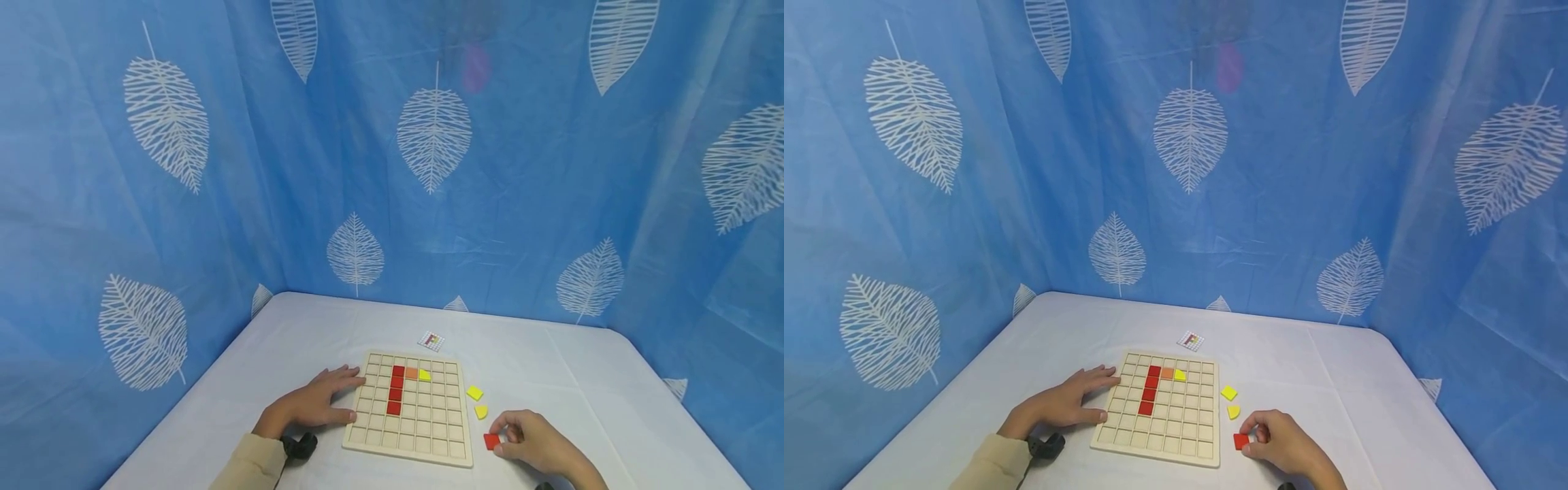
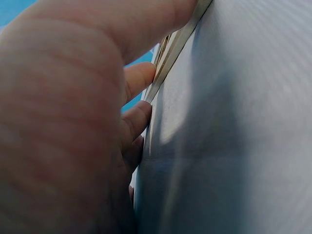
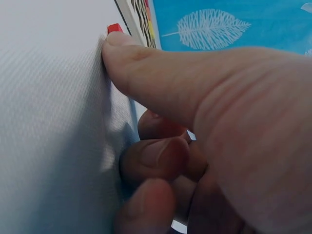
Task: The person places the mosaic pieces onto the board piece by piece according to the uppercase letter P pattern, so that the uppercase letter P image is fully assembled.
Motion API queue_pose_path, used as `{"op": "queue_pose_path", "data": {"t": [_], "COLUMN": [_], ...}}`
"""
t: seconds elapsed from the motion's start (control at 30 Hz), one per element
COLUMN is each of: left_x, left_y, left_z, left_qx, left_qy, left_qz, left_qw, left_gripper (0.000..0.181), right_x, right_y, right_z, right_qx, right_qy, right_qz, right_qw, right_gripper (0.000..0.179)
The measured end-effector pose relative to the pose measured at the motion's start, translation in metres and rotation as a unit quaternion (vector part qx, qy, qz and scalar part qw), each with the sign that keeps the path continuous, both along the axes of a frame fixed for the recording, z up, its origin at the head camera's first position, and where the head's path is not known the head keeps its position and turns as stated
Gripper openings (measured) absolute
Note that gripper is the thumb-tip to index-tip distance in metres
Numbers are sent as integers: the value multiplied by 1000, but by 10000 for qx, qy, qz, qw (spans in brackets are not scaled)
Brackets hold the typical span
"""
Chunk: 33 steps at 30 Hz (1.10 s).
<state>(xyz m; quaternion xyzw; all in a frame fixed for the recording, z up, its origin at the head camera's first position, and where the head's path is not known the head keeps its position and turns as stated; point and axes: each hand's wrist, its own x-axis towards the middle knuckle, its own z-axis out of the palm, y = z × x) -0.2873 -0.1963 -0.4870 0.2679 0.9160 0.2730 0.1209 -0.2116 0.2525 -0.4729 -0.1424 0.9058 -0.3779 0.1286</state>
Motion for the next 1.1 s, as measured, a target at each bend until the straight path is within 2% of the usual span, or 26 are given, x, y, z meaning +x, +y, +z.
{"op": "queue_pose_path", "data": {"t": [0.33,0.57,0.8,1.1], "left_x": [-1,-2,-2,0], "left_y": [2,2,0,-2], "left_z": [1,-1,-1,0], "left_qx": [4,-28,-9,22], "left_qy": [2,66,89,46], "left_qz": [-61,-30,-104,-128], "left_qw": [10000,10000,9999,9999], "left_gripper": [78,78,78,77], "right_x": [2,-2,-5,-9], "right_y": [3,0,-11,-37], "right_z": [2,6,14,21], "right_qx": [-221,-467,-605,-892], "right_qy": [-96,43,196,670], "right_qz": [88,142,-183,-627], "right_qw": [9997,9988,9978,9918], "right_gripper": [25,27,33,31]}}
